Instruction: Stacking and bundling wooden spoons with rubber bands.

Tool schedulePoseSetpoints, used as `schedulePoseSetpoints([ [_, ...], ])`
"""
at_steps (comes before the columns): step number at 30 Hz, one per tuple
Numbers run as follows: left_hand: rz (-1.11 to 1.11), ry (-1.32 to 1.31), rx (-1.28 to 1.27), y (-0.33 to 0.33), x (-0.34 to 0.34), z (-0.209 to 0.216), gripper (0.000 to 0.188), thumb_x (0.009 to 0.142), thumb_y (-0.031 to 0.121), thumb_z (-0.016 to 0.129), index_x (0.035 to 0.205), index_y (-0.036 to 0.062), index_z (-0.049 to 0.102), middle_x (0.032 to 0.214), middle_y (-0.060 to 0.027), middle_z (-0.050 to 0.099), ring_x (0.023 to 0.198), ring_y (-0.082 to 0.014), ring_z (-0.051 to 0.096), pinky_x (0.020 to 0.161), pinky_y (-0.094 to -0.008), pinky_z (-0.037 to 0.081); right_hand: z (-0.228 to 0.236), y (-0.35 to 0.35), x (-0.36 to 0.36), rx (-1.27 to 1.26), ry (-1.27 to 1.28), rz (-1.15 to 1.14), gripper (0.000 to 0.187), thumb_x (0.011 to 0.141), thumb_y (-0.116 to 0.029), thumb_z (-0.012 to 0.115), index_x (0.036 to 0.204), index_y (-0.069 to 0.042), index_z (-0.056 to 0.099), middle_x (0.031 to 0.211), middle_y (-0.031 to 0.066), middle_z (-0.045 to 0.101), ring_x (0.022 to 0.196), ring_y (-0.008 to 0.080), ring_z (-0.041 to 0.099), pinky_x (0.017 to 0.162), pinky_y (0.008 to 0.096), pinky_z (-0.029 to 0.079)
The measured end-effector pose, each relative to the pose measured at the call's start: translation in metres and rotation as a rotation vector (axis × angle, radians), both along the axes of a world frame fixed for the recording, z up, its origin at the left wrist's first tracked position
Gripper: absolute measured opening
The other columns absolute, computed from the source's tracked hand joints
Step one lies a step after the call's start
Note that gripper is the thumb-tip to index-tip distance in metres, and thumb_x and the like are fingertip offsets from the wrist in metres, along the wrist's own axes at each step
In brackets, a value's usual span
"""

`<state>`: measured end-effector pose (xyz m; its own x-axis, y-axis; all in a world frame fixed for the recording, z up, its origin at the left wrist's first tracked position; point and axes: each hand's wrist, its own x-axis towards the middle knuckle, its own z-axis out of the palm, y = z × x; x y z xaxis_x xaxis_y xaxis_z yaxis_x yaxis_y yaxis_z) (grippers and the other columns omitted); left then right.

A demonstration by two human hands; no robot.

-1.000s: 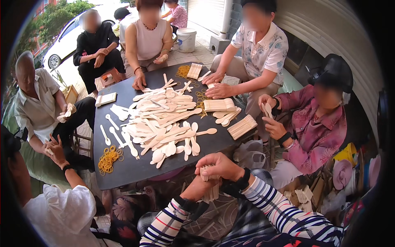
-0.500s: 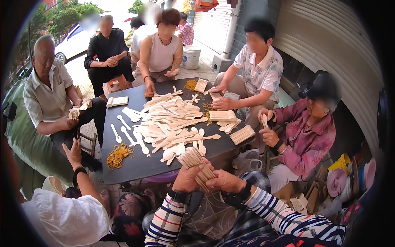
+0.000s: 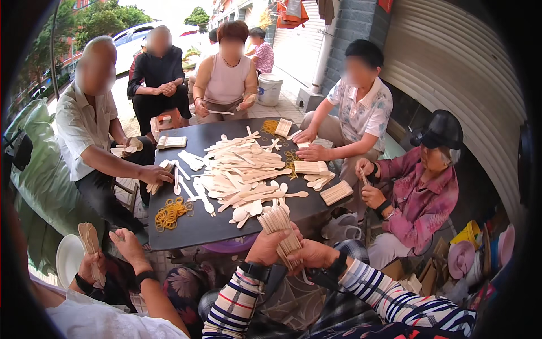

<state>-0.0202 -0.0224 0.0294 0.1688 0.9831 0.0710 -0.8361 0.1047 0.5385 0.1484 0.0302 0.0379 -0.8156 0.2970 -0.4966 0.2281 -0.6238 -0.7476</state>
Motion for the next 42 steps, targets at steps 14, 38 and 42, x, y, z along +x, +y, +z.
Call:
schedulePoseSetpoints([
  [14,0.017,0.023,0.016,0.003,0.007,-0.008,0.027,0.086,0.007,0.061,0.110,-0.0023,0.052,0.096,-0.0121,0.060,0.093,-0.0255,0.061,0.085,-0.0413,0.052,-0.008,-0.009,-0.003,0.150,-0.066,-0.088,0.028,0.076,-0.001,0.069,0.104,-0.003,0.061,0.096,0.0048,0.062,0.084,0.0193,0.064,0.070,0.0375,0.058],
  [38,0.562,0.237,-0.304,0.014,-0.050,0.007,0.021,0.086,0.005,0.062,0.105,-0.0012,0.055,0.088,-0.0101,0.063,0.083,-0.0233,0.063,0.075,-0.0369,0.054,-0.012,0.097,-0.011,0.529,-0.120,-0.261,0.029,0.082,-0.018,0.070,0.101,0.002,0.062,0.086,0.0070,0.066,0.071,0.0145,0.065,0.063,0.0249,0.053],
  [42,0.687,0.336,-0.383,0.021,-0.060,-0.002,0.019,0.086,0.003,0.061,0.103,-0.0013,0.055,0.087,-0.0107,0.063,0.081,-0.0230,0.063,0.074,-0.0363,0.054,-0.031,0.149,-0.018,1.086,-0.227,-0.317,0.022,0.079,-0.014,0.069,0.091,0.004,0.065,0.082,0.0092,0.067,0.064,0.0142,0.063,0.058,0.0258,0.051],
])
